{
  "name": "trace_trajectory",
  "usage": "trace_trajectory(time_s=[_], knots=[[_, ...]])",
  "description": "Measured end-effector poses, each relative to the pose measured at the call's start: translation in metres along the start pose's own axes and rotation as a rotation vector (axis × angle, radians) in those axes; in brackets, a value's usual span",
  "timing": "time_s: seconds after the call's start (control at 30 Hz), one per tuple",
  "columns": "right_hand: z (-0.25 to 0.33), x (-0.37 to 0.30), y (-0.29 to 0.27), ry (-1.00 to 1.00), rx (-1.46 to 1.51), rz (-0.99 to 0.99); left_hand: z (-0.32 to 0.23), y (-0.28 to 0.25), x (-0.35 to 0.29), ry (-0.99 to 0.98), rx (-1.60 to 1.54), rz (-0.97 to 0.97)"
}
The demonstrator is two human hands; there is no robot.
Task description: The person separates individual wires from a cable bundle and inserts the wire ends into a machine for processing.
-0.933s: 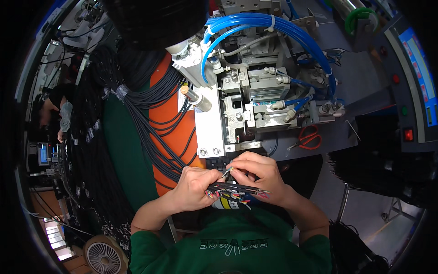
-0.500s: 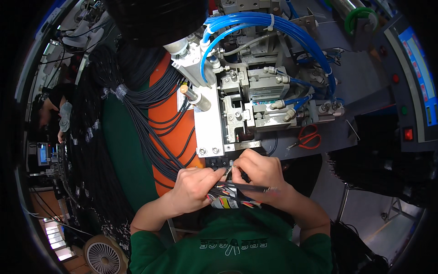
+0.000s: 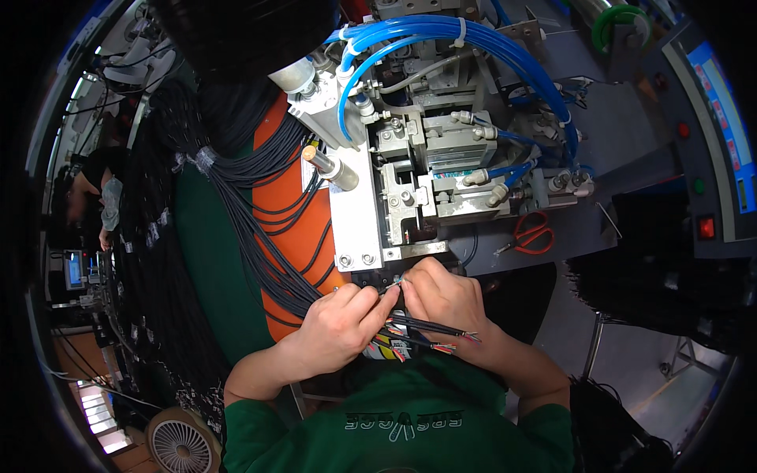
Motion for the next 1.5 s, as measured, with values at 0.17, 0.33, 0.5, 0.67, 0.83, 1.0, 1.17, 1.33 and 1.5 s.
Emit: trace_trajectory(time_s=[0.17, 0.33, 0.5, 0.67, 0.83, 1.0, 1.17, 1.33, 1.5], knots=[[0.007, 0.001, -0.003, -0.063, -0.107, -0.036, -0.003, -0.002, 0.003, -0.088, 0.005, 0.019], [0.011, 0.004, -0.003, -0.079, -0.226, -0.017, 0.0, -0.004, 0.009, -0.108, -0.032, 0.072], [0.01, 0.01, -0.005, -0.085, -0.218, 0.074, 0.005, -0.003, 0.008, -0.095, -0.078, 0.12], [0.011, 0.008, 0.0, -0.109, -0.359, 0.055, 0.001, -0.005, 0.006, -0.088, -0.034, 0.07], [0.004, 0.004, 0.0, -0.066, -0.164, 0.023, 0.005, -0.005, 0.011, -0.092, -0.051, 0.094], [0.001, 0.002, -0.002, -0.112, -0.009, -0.208, 0.007, -0.005, 0.01, -0.082, -0.049, 0.046], [-0.025, 0.0, 0.009, 0.323, 0.389, 0.021, 0.02, -0.01, -0.003, -0.174, -0.247, -0.102], [-0.025, -0.006, 0.007, 0.366, 0.345, 0.06, 0.024, -0.013, -0.025, -0.212, -0.129, -0.108], [-0.007, -0.015, 0.003, 0.446, 0.933, 0.092, 0.028, -0.006, -0.033, -0.237, -0.066, -0.119]])
Point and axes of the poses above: each hand's wrist, its own x-axis towards the middle knuckle, its own y-axis out of the palm, z = x × y, the point moved 5 cm from there along x, towards the middle knuckle, and after that the axes turned 3 degrees about y, right-handed, at the moved point
